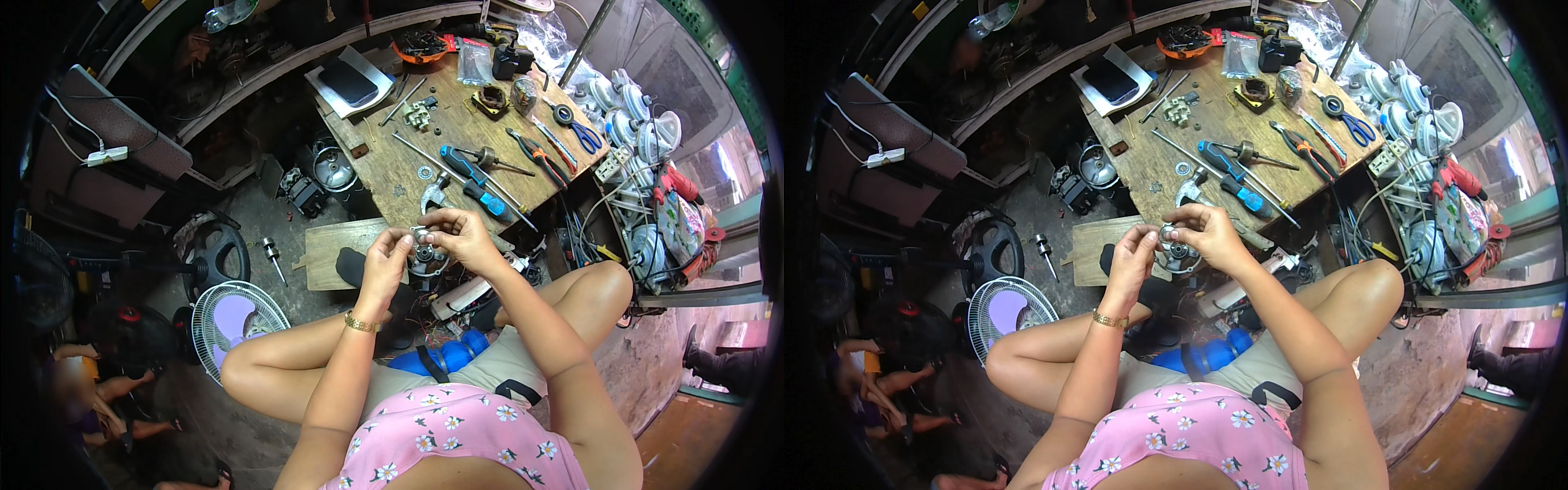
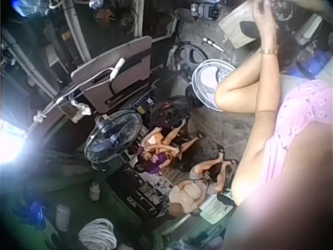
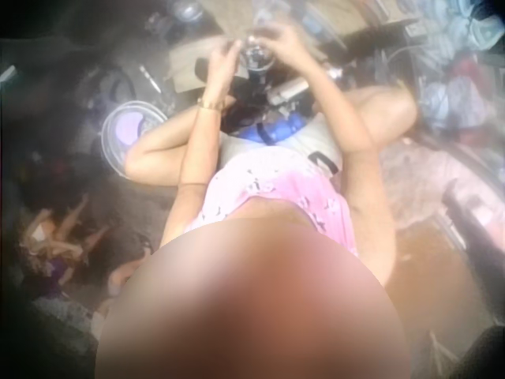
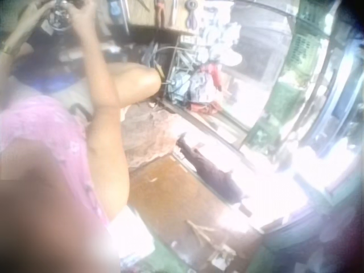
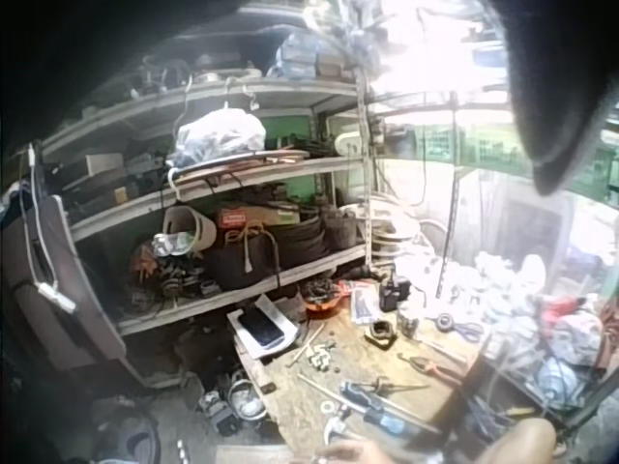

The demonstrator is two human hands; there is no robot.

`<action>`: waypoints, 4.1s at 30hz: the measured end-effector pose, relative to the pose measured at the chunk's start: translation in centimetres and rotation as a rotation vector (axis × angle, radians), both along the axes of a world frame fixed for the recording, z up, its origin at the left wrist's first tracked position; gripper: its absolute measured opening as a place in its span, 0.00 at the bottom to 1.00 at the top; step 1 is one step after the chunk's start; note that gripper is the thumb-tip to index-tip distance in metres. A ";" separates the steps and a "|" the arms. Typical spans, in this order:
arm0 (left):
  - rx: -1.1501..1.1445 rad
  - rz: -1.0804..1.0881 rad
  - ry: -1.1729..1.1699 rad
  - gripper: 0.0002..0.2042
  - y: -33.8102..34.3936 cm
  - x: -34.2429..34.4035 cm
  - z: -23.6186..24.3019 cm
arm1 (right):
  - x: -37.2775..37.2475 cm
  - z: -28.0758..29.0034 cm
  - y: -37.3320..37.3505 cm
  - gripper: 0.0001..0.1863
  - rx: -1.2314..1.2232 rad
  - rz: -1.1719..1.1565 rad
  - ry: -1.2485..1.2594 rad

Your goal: The person sits on the floor and uses a hammer to tap a small metal component on a wooden block. They then pick up a circular mechanical part, inspect it, and place it on the table. The person searches through a bowl of small parts and handles a few items before the clip ends.

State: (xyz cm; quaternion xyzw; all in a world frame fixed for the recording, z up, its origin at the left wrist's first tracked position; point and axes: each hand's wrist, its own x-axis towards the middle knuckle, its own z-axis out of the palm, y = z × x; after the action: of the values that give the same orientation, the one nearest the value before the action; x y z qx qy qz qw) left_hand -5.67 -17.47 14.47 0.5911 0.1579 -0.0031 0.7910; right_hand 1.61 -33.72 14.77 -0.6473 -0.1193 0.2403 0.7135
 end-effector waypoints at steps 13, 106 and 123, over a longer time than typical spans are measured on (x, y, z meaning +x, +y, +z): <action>0.333 0.061 -0.048 0.11 0.3 -0.4 -3.4 | -1.5 0.3 -1.4 0.19 -0.664 0.027 -0.912; 1.530 -0.270 -0.424 0.11 0.5 15.2 -6.0 | 8.9 -34.6 -11.3 0.10 -1.218 -0.933 -0.162; 1.571 -0.209 -0.415 0.10 1.6 14.7 -6.4 | 11.8 -26.1 -20.5 0.11 -1.529 -0.007 -0.515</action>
State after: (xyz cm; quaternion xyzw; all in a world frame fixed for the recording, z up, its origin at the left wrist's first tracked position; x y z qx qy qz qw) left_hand 8.99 -15.88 8.05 0.9730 -0.0914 0.1442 0.1550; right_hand 13.41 -54.18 -11.35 -0.9918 -0.0807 0.0966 0.0239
